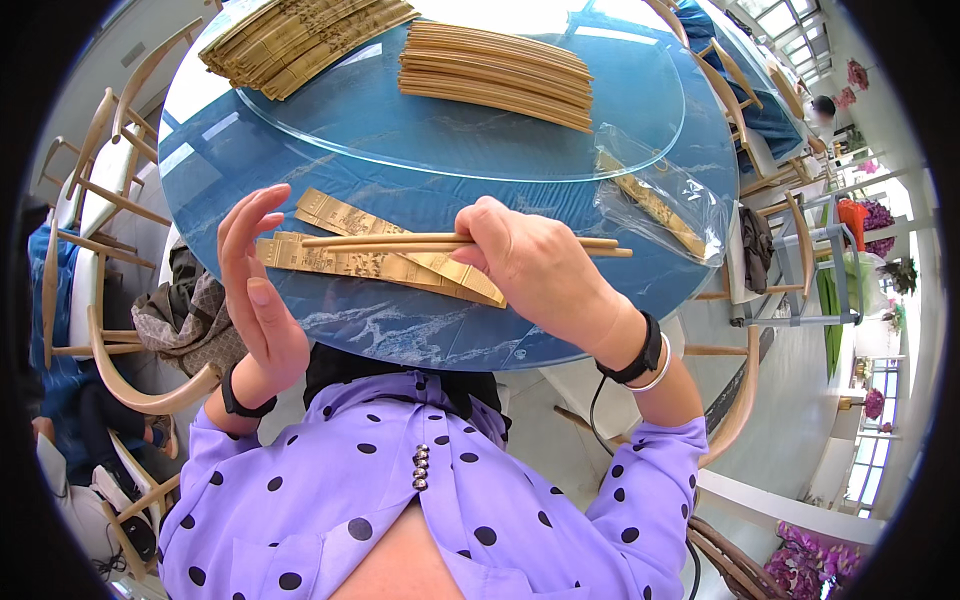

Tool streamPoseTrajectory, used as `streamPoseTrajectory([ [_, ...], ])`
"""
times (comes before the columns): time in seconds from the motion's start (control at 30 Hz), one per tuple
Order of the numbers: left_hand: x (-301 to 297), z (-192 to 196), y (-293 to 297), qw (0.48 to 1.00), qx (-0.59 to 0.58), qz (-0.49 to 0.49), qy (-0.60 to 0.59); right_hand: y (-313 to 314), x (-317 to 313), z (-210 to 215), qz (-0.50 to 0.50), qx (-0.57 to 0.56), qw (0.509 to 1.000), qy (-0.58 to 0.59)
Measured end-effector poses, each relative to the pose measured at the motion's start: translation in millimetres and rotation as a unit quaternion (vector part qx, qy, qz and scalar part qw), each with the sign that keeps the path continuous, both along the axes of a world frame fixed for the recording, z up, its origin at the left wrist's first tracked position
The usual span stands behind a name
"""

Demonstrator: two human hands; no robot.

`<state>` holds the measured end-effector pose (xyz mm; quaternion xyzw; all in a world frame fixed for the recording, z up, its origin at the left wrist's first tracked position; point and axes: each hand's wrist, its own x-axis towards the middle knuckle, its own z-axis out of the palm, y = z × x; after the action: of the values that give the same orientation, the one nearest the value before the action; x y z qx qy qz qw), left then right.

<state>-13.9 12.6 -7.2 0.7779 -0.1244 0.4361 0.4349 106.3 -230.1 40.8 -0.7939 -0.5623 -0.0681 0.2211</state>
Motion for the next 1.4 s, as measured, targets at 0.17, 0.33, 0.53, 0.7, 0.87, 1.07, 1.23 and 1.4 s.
streamPoseTrajectory([
  [0.17,-13,-9,-39,0.951,-0.142,-0.246,0.121,-8,-66,-21,-0.005,0.008,1.0,0.002],
  [0.33,0,0,-47,0.923,-0.1,-0.317,0.194,-32,-82,-31,-0.069,-0.011,0.997,0.023],
  [0.53,53,-7,-41,0.903,0.328,-0.197,0.195,-79,-59,-14,-0.32,0.041,0.918,0.231],
  [0.7,61,-28,-49,0.861,0.42,-0.178,0.224,-78,-59,-31,-0.331,0.062,0.865,0.373],
  [0.87,63,-23,-50,0.818,0.47,-0.181,0.278,-72,-44,-42,-0.286,0.008,0.854,0.435],
  [1.07,56,-23,-45,0.852,0.479,-0.145,0.157,-66,-40,-43,-0.24,0.042,0.783,0.573],
  [1.23,38,-19,-48,0.852,0.508,-0.113,0.06,-66,-42,-42,-0.229,0.065,0.743,0.626],
  [1.4,24,-18,-49,0.869,0.481,-0.116,0.022,-61,-46,-47,-0.216,0.086,0.75,0.62],
])
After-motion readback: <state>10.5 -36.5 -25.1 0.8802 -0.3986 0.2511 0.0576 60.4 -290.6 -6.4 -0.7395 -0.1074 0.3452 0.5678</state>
